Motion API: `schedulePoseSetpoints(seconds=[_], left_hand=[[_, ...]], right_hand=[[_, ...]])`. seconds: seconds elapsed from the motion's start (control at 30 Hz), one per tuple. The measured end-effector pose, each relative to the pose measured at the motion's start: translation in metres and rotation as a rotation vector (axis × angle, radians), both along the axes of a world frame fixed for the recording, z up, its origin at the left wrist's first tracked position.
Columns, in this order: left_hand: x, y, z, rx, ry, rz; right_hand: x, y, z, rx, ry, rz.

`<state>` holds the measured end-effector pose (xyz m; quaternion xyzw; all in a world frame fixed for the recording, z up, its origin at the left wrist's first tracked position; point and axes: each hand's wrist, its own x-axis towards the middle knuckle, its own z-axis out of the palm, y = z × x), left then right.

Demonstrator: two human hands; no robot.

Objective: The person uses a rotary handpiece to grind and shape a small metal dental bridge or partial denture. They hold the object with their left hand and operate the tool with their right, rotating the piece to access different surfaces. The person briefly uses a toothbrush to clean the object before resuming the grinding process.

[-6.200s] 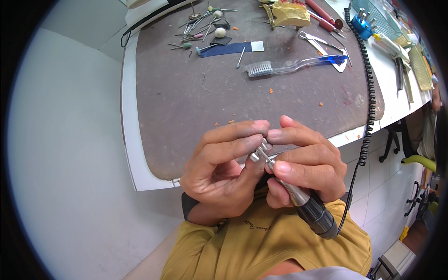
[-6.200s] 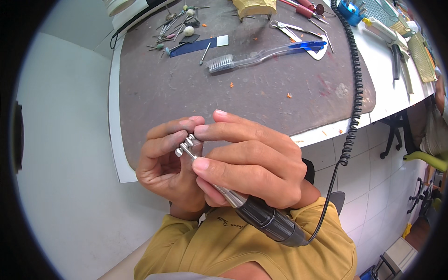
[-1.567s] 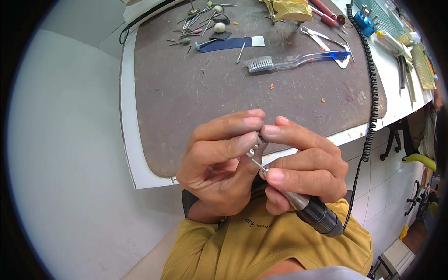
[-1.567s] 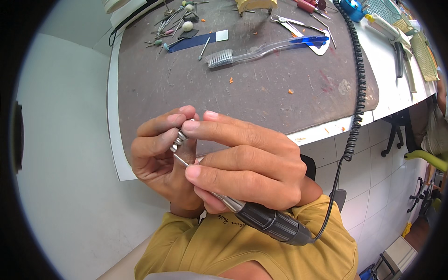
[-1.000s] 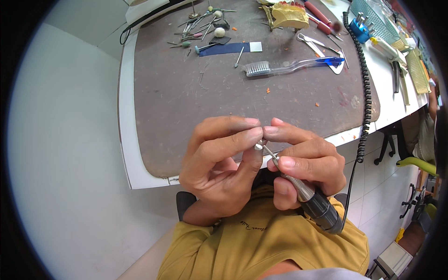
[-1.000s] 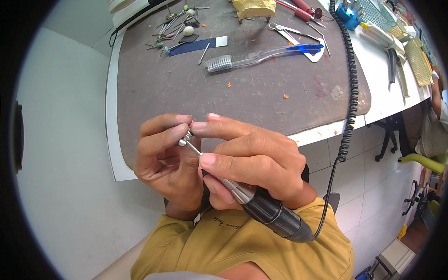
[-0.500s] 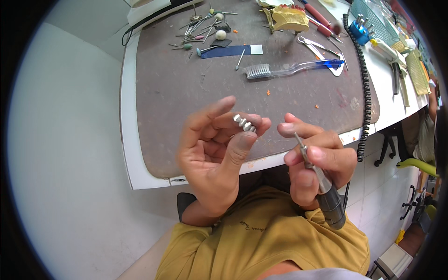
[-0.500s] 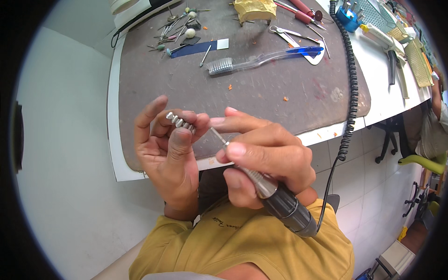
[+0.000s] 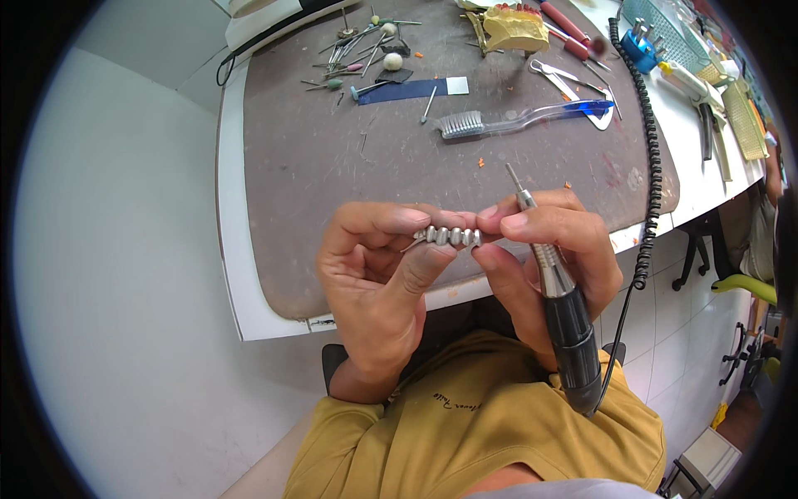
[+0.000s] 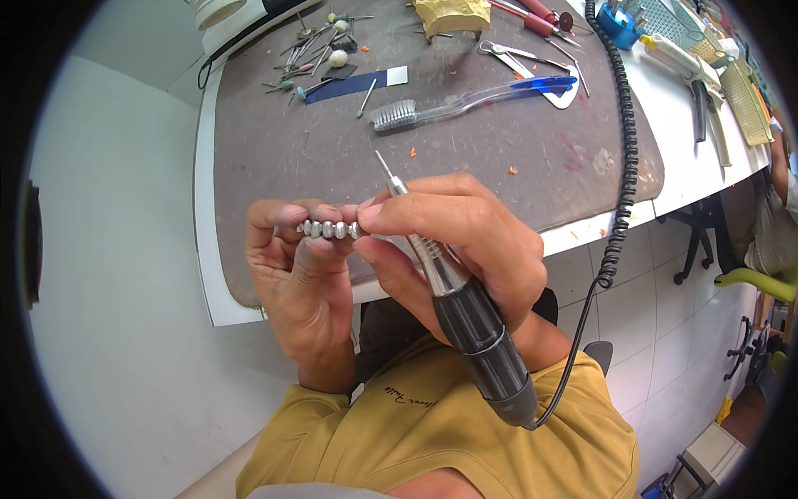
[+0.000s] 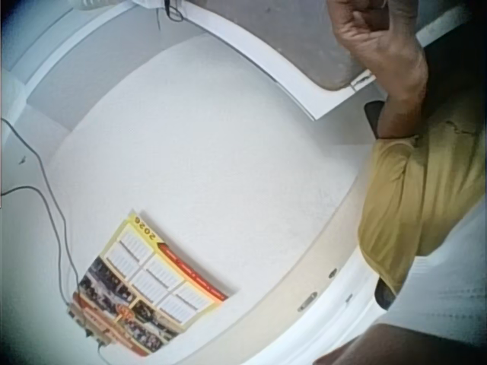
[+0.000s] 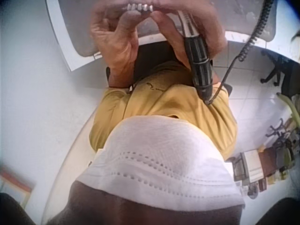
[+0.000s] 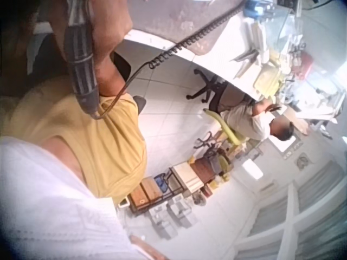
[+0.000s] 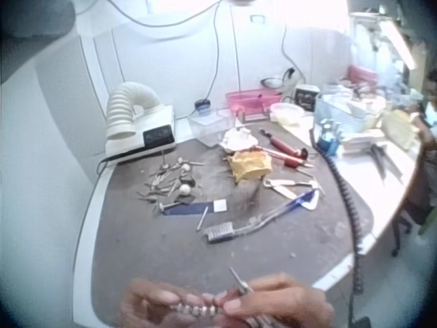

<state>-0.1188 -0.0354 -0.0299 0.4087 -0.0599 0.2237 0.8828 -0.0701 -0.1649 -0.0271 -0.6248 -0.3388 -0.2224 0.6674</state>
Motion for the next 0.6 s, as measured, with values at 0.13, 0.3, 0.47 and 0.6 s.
schedulePoseSetpoints(seconds=[0.13,0.3,0.47,0.6], left_hand=[[-0.0013,0.0006,-0.0014,0.034,-0.013,0.002],[-0.0024,0.0,-0.0013,0.04,-0.023,0.008],[-0.0024,-0.0007,-0.0009,0.054,-0.03,0.013],[-0.0031,0.0,-0.0014,0.063,-0.029,0.025]], right_hand=[[-0.0008,-0.0024,0.0012,-0.033,-0.01,-0.01],[-0.0023,-0.0023,0.002,-0.032,0.009,-0.006],[-0.0025,-0.0019,0.0005,-0.014,0.019,-0.003],[-0.0025,-0.0018,0.0013,-0.005,0.026,0.004]])
